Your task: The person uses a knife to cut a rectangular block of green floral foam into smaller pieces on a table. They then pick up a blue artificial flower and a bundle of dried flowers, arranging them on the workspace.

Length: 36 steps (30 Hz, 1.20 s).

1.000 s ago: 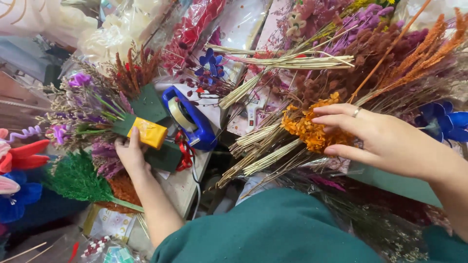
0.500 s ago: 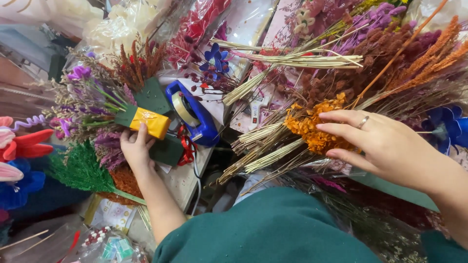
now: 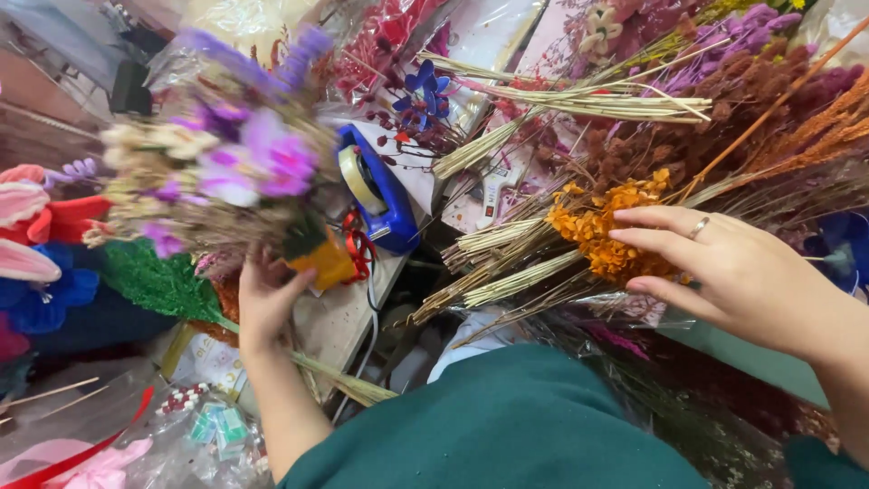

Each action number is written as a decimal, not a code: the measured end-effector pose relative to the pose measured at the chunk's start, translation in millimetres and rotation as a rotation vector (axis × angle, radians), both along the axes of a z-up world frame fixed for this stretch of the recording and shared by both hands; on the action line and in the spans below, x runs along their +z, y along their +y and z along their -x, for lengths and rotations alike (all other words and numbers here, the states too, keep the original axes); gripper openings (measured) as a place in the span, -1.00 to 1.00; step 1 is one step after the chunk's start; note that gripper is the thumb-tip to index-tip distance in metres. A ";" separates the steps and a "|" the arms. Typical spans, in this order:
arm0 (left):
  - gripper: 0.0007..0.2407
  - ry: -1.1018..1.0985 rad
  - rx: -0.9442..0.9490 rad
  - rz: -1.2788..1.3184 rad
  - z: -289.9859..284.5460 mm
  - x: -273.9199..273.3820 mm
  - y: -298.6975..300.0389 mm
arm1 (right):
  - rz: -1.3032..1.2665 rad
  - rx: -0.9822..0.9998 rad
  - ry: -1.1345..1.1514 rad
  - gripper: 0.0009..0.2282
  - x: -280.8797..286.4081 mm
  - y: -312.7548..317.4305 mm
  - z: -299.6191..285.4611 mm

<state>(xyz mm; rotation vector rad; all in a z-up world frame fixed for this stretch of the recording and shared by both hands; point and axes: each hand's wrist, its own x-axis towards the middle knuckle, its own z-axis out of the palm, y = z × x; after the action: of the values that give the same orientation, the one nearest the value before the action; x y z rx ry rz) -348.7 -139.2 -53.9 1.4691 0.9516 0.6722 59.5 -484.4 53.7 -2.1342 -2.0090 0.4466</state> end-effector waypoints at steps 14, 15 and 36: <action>-0.30 0.810 -0.054 0.123 15.3 -21.9 -13.1 | 0.010 0.009 0.001 -0.46 -2.8 -4.2 3.1; -0.27 0.925 -0.117 0.042 14.8 -20.3 -11.7 | -0.013 0.017 -0.030 -0.47 -2.9 -5.2 4.1; -0.58 0.541 -1.042 -0.698 -179.7 93.4 -68.0 | -0.284 -0.133 -0.057 -0.63 -6.0 -132.7 -9.1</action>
<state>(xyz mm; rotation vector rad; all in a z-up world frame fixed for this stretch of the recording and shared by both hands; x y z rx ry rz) -169.0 -207.2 39.5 2.5318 0.1808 -0.2309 68.6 -617.1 47.6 -2.1043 -1.8171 0.0755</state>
